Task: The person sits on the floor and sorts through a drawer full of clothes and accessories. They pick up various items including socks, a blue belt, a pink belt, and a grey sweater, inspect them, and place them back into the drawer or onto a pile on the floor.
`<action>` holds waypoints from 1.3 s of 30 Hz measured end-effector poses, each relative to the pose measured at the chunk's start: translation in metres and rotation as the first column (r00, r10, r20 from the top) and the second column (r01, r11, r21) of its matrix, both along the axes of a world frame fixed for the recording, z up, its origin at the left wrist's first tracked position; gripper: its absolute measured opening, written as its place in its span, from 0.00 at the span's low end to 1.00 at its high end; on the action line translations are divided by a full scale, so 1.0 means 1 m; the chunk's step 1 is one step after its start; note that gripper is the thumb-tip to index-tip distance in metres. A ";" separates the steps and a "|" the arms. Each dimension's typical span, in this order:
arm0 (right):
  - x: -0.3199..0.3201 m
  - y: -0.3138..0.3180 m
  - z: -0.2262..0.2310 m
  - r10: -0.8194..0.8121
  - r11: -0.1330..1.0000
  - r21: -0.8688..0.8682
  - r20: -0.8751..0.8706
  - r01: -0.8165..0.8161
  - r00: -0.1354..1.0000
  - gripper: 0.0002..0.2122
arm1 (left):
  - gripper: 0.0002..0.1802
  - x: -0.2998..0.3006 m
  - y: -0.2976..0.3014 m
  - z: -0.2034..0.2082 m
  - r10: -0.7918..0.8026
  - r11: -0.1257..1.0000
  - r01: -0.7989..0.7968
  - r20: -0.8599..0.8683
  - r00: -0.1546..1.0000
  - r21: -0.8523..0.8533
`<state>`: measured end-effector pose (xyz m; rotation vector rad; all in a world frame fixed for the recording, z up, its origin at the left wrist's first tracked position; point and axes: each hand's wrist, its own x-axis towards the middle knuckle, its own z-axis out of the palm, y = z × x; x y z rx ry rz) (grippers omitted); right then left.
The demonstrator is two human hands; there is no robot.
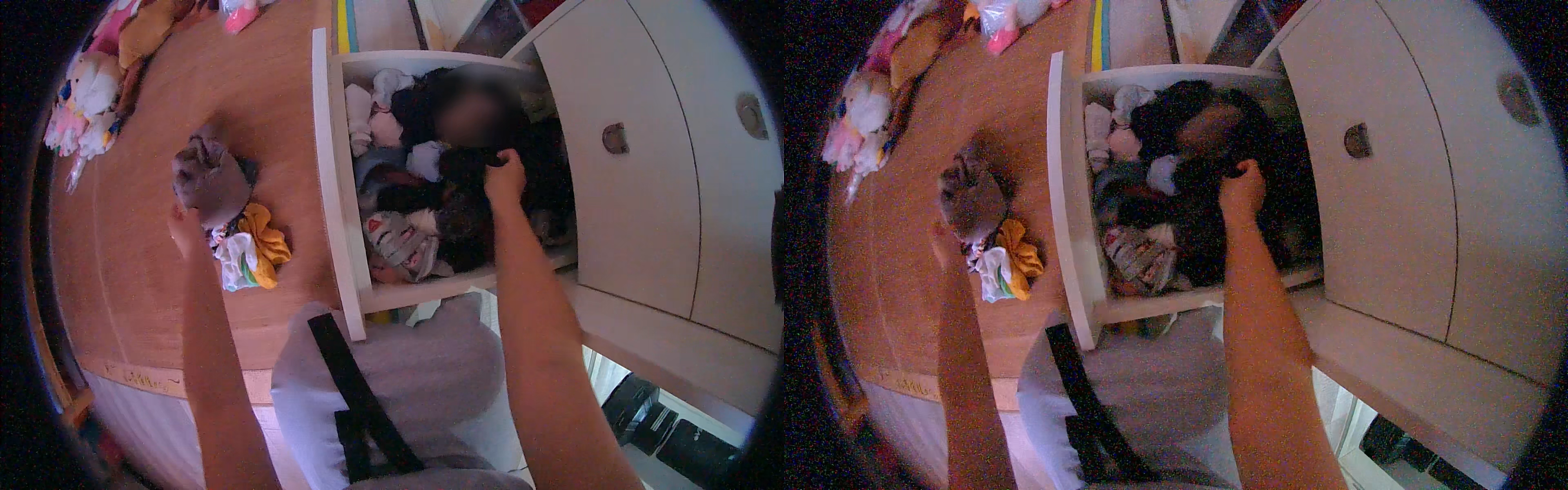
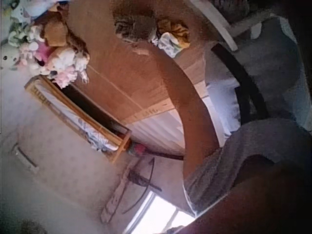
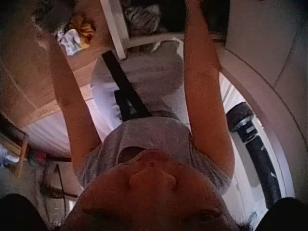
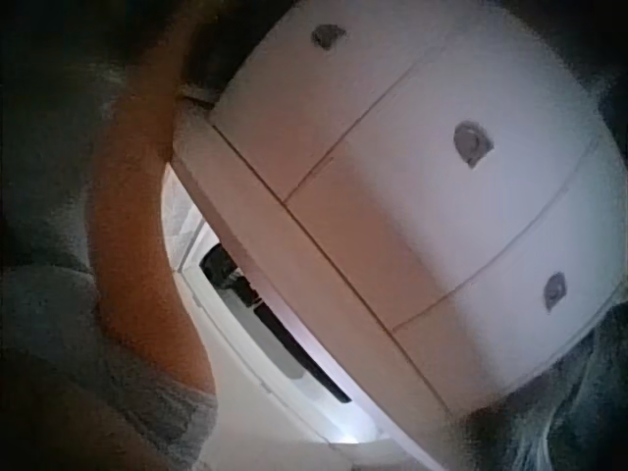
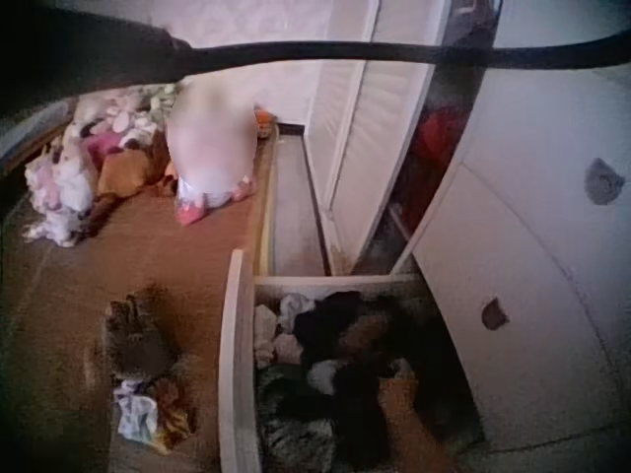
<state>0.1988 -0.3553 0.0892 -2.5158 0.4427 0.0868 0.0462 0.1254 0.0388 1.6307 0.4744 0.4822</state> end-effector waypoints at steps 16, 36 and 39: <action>-0.141 0.156 0.148 0.821 0.380 0.320 0.315 -0.868 0.475 0.20 | 0.44 -0.059 -0.152 0.138 -0.531 0.757 0.450 -0.043 0.847 -0.474; 0.028 0.014 -0.004 -0.030 0.969 -0.245 -0.263 -0.036 0.964 0.37 | 0.39 -0.172 0.162 -0.074 0.414 0.797 0.105 -0.664 0.622 0.595; 0.013 0.019 0.007 -0.119 0.962 -0.268 -0.204 0.061 0.972 0.36 | 0.41 -0.096 0.028 -0.028 0.655 0.549 0.188 -0.559 0.509 0.814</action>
